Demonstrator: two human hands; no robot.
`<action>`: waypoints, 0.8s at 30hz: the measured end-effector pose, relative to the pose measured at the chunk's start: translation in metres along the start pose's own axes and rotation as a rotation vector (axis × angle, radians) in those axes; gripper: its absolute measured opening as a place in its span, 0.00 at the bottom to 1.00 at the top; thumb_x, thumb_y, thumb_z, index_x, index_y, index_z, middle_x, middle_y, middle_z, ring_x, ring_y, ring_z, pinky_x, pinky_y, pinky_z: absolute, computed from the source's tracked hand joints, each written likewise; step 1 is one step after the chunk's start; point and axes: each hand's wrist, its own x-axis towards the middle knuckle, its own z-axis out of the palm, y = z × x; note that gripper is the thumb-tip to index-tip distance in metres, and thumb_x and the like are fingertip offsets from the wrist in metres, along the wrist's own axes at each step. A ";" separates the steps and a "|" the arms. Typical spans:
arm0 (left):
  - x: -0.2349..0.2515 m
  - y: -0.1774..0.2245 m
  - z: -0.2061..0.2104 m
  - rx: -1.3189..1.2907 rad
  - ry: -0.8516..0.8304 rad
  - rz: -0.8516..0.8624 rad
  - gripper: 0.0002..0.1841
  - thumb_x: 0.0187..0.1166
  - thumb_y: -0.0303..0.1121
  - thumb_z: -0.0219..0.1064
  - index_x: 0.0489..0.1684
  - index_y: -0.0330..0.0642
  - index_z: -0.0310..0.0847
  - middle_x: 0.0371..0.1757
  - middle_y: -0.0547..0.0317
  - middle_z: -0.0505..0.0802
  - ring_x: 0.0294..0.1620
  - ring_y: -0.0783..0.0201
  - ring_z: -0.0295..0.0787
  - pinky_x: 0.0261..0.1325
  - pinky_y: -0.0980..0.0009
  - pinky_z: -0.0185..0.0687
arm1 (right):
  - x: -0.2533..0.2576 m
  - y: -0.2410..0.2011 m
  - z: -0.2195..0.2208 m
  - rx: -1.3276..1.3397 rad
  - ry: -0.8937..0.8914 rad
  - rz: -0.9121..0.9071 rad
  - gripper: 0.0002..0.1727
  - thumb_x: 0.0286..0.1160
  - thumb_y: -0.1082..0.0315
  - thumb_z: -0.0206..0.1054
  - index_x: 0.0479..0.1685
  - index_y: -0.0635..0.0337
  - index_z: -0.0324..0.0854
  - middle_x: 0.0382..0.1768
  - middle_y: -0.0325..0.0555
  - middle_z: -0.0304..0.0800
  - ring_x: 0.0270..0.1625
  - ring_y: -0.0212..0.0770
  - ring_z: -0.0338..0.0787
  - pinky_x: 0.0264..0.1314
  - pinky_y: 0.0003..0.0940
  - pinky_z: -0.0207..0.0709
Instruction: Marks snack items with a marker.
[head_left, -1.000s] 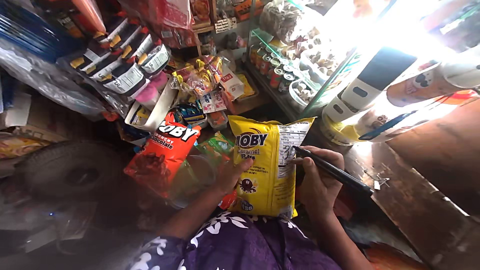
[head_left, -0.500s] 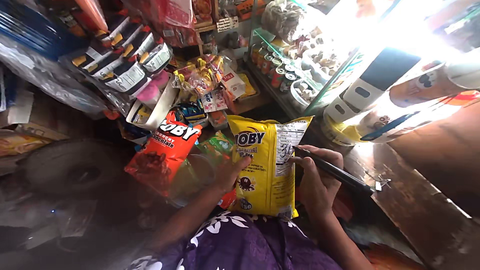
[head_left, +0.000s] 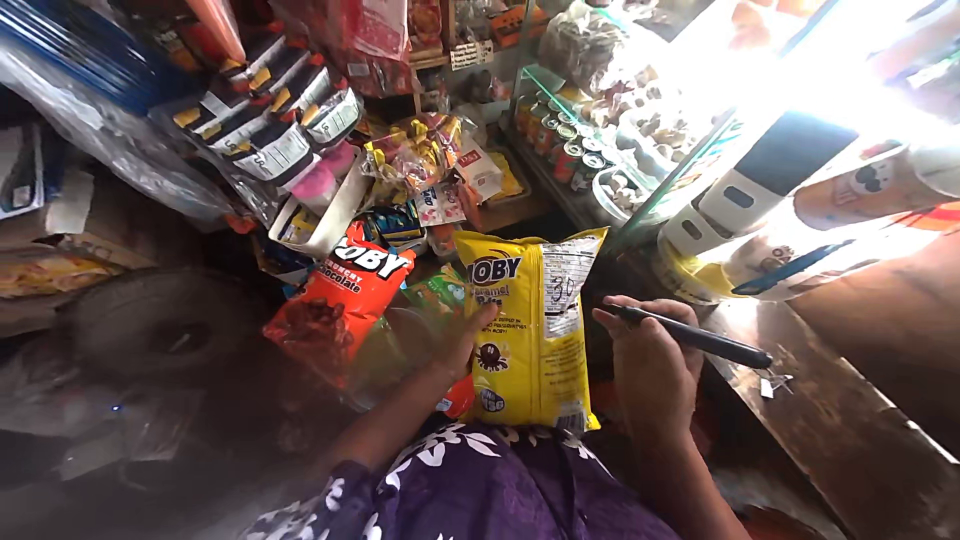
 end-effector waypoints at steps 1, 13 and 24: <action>0.003 0.001 -0.001 -0.021 0.027 -0.021 0.16 0.94 0.37 0.44 0.62 0.38 0.73 0.40 0.59 0.93 0.41 0.71 0.93 0.48 0.72 0.91 | 0.001 -0.001 -0.004 -0.002 0.010 -0.006 0.07 0.73 0.60 0.73 0.45 0.48 0.84 0.45 0.43 0.95 0.51 0.40 0.95 0.59 0.40 0.89; 0.067 0.065 -0.033 -0.050 0.305 0.256 0.29 0.92 0.54 0.46 0.82 0.45 0.64 0.64 0.49 0.87 0.61 0.60 0.87 0.62 0.57 0.85 | -0.022 0.006 -0.053 -0.095 0.166 0.209 0.08 0.76 0.56 0.69 0.47 0.45 0.81 0.36 0.39 0.97 0.38 0.37 0.97 0.45 0.34 0.92; 0.074 0.098 -0.051 0.392 0.187 0.109 0.28 0.88 0.45 0.62 0.81 0.39 0.66 0.60 0.46 0.88 0.55 0.60 0.88 0.60 0.59 0.86 | -0.046 0.006 -0.069 -0.093 0.331 0.266 0.07 0.81 0.67 0.56 0.43 0.47 0.80 0.31 0.36 0.96 0.34 0.33 0.96 0.43 0.30 0.92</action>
